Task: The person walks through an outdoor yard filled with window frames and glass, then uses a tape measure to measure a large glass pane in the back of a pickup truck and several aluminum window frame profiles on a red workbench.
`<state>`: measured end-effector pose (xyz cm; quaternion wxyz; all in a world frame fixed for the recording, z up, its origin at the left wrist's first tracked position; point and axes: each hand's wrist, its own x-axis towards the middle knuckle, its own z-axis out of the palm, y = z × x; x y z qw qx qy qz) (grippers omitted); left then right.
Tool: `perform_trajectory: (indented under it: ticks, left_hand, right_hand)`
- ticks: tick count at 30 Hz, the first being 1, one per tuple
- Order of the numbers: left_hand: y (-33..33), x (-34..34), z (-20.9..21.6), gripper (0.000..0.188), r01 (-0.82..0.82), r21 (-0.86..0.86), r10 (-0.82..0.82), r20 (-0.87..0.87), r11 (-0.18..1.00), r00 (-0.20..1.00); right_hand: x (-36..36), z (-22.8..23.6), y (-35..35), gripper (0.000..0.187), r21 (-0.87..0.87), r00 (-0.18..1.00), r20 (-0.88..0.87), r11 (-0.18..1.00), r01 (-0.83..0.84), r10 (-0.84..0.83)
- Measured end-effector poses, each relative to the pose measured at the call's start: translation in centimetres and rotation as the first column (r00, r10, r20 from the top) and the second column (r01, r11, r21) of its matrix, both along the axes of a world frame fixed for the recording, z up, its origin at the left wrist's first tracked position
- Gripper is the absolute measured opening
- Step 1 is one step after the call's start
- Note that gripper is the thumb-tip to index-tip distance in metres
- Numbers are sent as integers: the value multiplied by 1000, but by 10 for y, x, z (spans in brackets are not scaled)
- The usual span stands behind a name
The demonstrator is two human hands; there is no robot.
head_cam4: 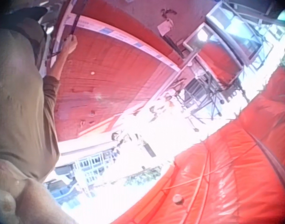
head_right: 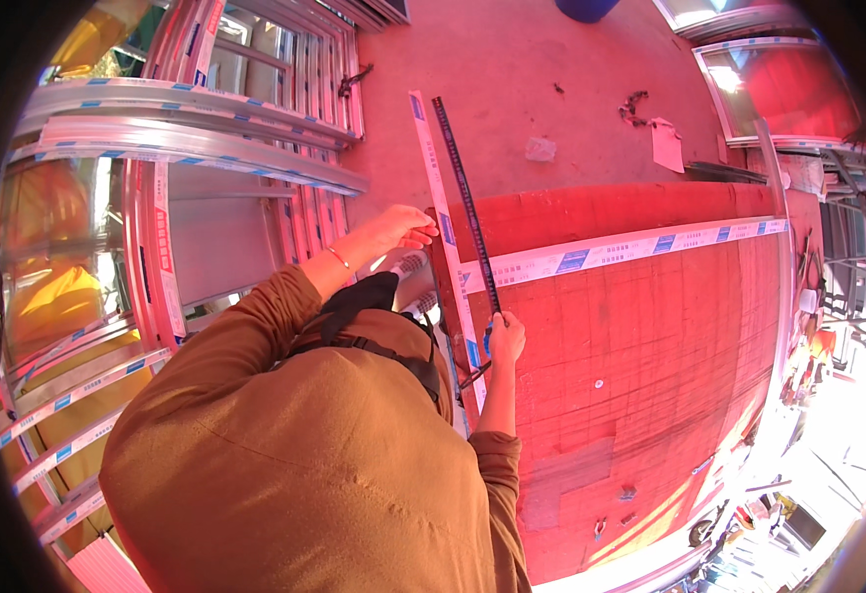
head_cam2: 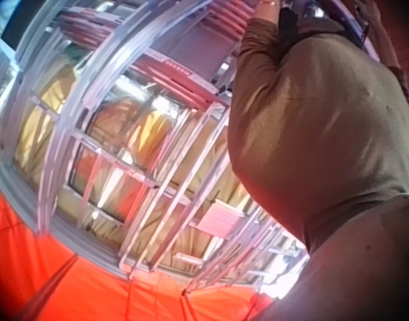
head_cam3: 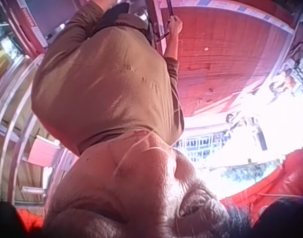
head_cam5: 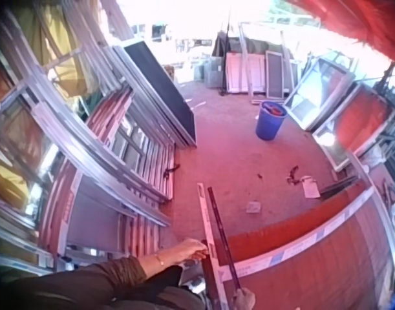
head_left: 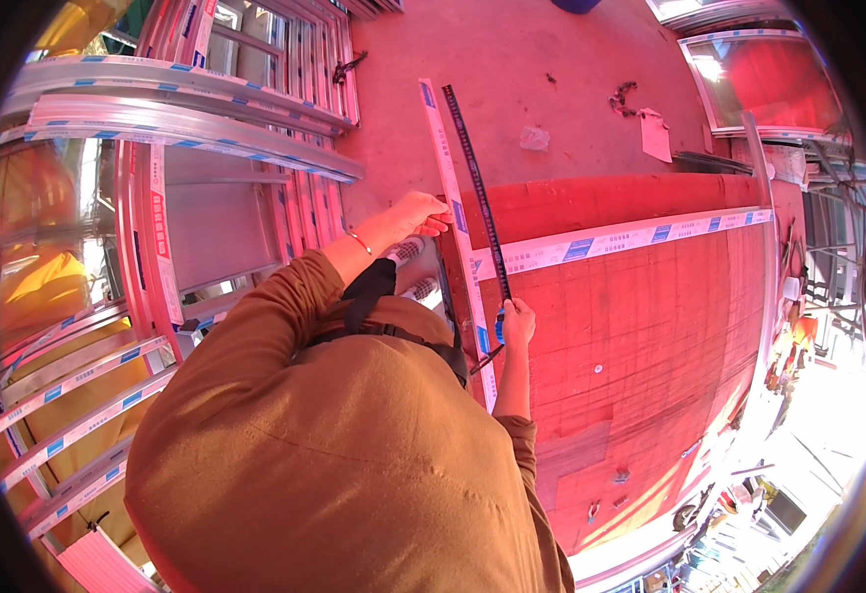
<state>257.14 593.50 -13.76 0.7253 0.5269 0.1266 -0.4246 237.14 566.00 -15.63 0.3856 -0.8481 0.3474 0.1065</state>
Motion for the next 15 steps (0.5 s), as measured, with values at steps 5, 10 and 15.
perform_trajectory:
  ticks: [5, 10, 15]
  left_hand:
    - [-21, -21, 17, 29, 135, 78, -144, 119, 988, 982]
    - [-51, -67, 40, 39, 301, 51, -299, 353, 952, 887]
    - [-36, -71, 44, 38, 40, 211, -147, 520, 977, 841]
  right_hand:
    - [3, 8, 2, 19, 226, 987, 120, 971, 80, -109]
    - [18, 40, 34, 18, 584, 975, 179, 811, 4, -135]
    - [42, 60, 79, 18, 750, 989, 112, 661, -24, -92]
